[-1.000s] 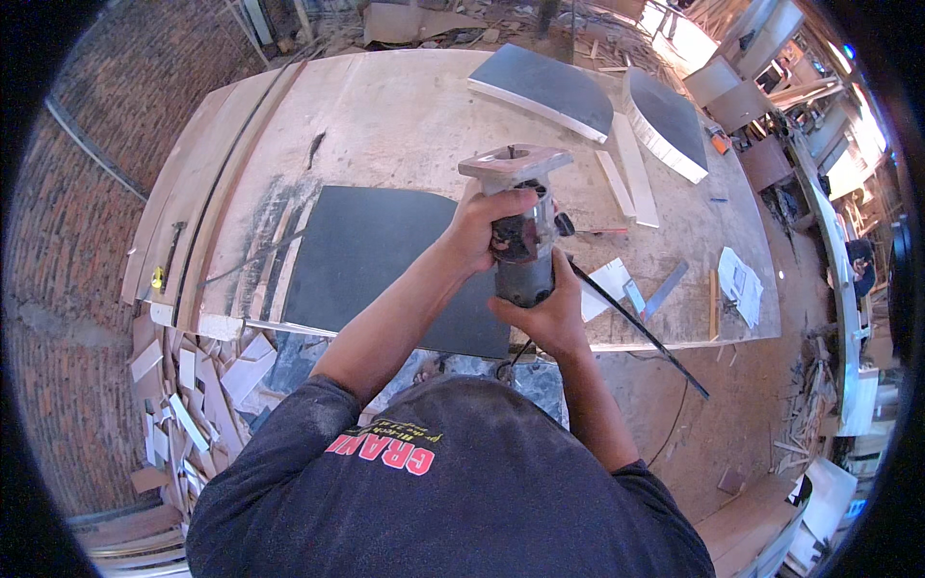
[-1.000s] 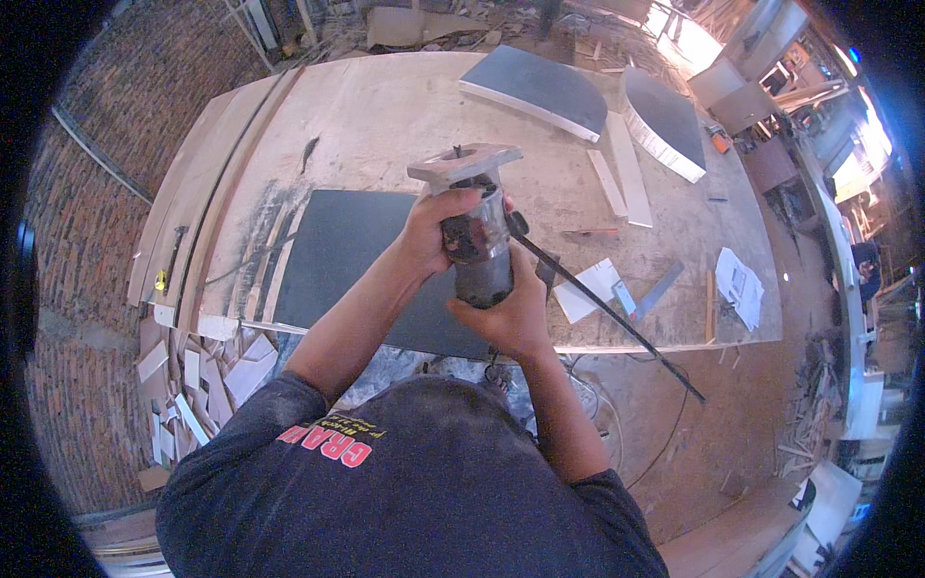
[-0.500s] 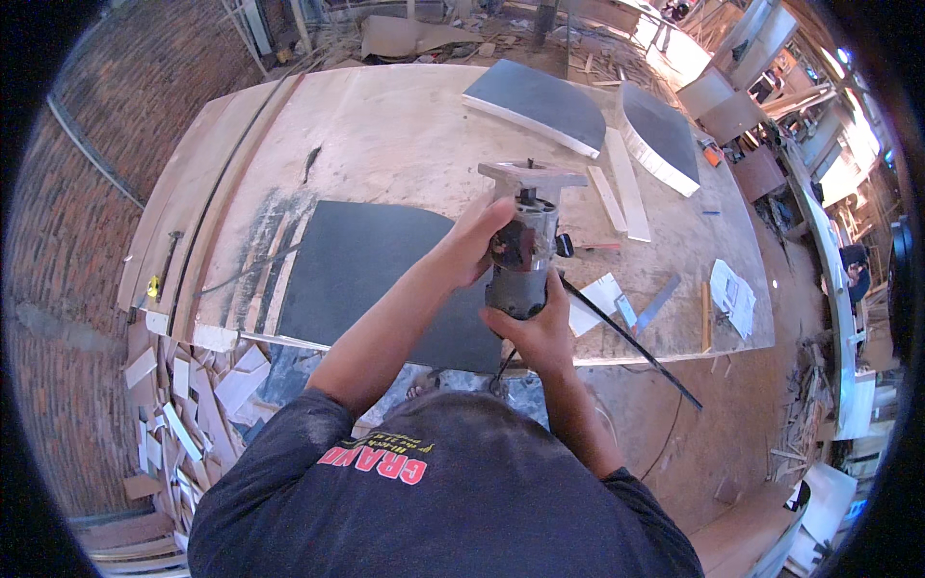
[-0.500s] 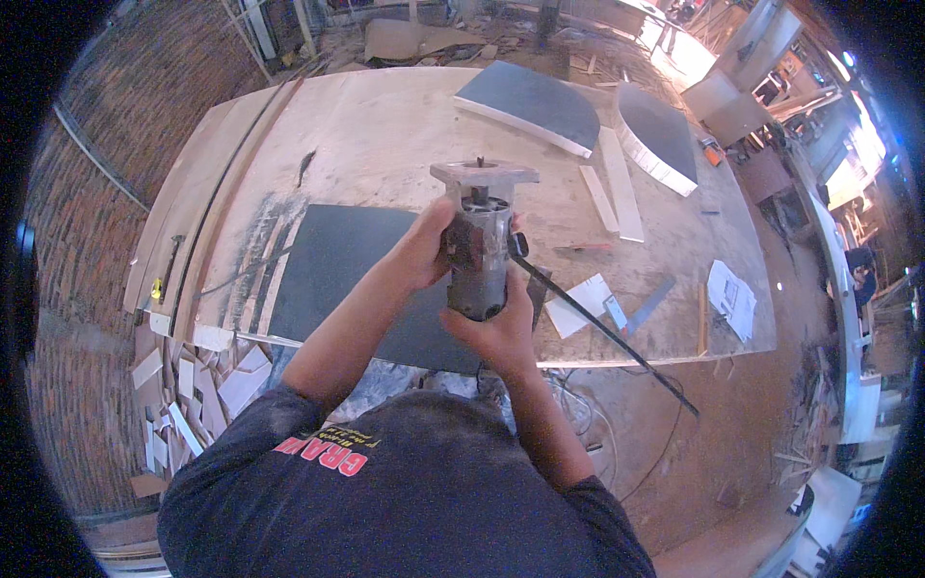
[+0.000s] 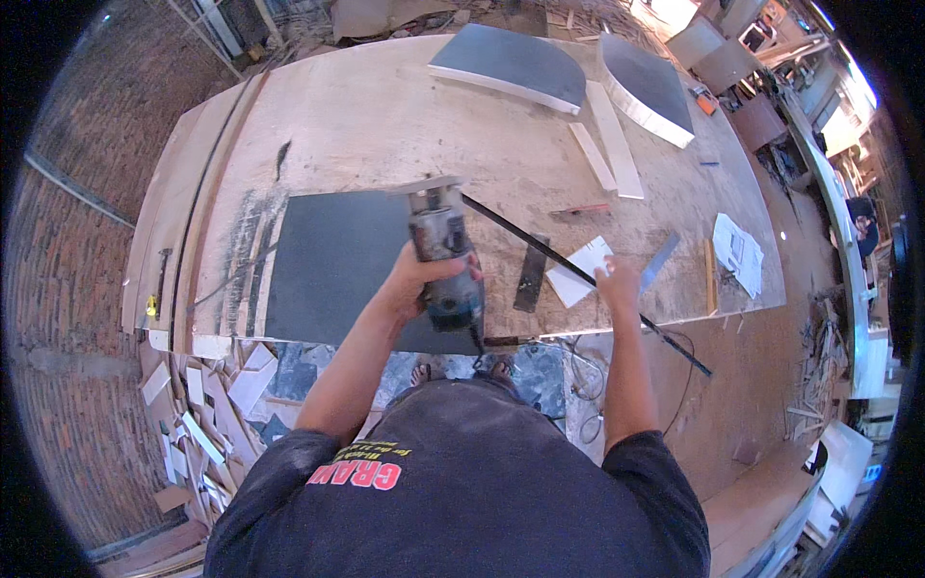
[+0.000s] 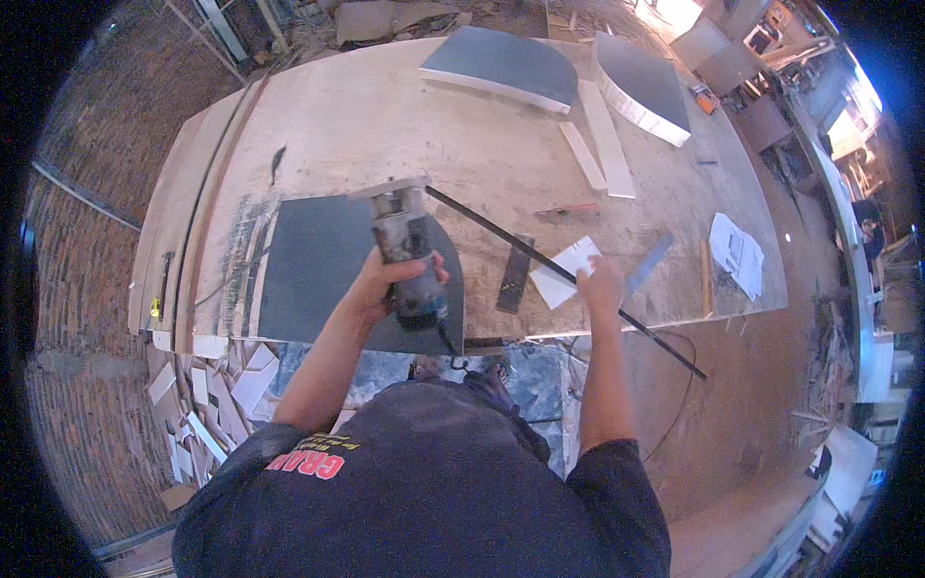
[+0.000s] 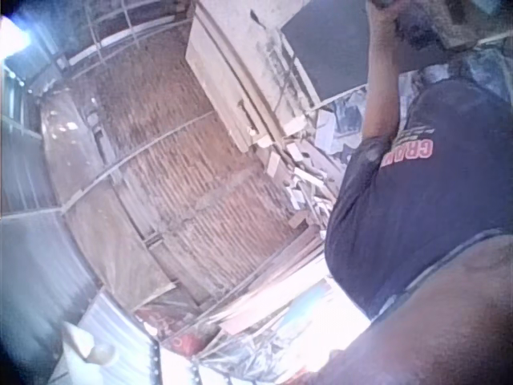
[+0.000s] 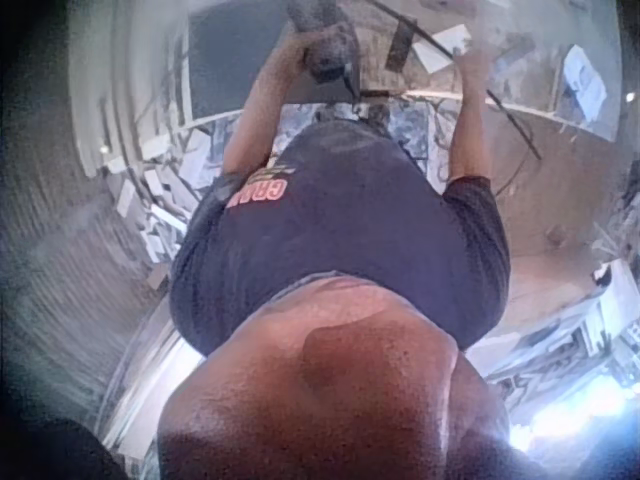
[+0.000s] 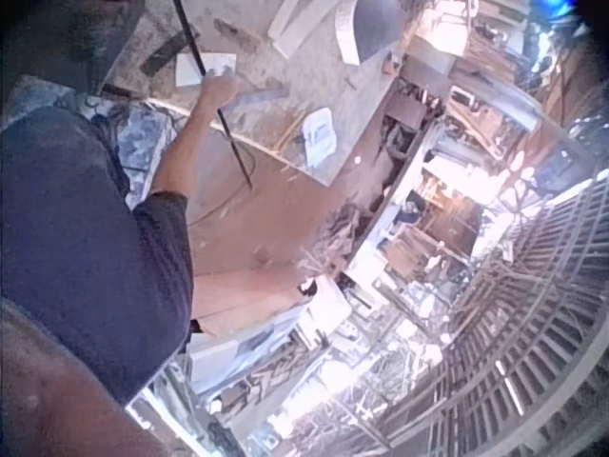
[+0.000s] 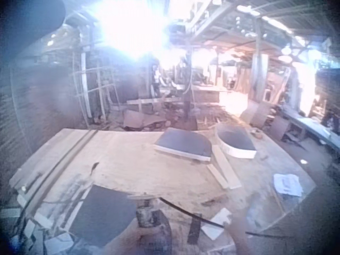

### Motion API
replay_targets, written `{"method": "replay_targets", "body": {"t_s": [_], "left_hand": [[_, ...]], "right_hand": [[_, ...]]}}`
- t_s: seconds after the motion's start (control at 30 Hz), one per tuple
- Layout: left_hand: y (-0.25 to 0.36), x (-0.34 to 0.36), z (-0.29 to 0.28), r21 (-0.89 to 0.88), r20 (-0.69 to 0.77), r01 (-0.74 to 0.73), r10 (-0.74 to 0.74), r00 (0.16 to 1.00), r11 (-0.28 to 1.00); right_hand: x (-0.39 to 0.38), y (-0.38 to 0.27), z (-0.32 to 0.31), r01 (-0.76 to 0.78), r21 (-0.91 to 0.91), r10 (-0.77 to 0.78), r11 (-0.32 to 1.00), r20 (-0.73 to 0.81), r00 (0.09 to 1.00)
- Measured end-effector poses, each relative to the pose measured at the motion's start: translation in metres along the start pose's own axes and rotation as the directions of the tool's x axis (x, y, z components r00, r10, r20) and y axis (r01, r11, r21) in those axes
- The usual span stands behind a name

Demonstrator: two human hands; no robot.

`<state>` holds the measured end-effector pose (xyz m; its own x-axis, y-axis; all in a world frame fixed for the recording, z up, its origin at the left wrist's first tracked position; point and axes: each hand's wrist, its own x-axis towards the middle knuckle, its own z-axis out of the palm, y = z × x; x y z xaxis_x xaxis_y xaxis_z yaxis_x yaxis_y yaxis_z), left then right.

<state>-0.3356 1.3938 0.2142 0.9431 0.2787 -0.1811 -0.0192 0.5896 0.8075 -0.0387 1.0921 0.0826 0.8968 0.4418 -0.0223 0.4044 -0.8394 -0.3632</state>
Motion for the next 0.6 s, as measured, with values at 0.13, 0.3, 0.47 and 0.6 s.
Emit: {"method": "replay_targets", "body": {"t_s": [0.13,0.3,0.47,0.6], "left_hand": [[0.001,-0.017,-0.007,0.044,-0.069,-0.032,0.035,0.997,0.999],[0.002,-0.03,-0.011,0.057,-0.124,-0.054,0.061,0.99,0.997],[0.008,-0.032,-0.006,0.12,-0.057,-0.096,0.103,0.993,0.988],[0.023,-0.033,0.011,0.191,0.015,-0.105,0.104,0.994,0.976]], "right_hand": [[-0.016,0.007,0.027,0.114,-0.11,-0.088,0.987,0.213,0.973],[-0.004,0.005,0.045,0.132,-0.097,-0.123,0.987,0.092,0.988],[0.023,-0.002,0.028,0.185,0.144,-0.187,0.972,0.0,0.982],[0.019,-0.116,-0.102,0.357,0.517,-0.357,0.778,-0.103,0.928]]}}
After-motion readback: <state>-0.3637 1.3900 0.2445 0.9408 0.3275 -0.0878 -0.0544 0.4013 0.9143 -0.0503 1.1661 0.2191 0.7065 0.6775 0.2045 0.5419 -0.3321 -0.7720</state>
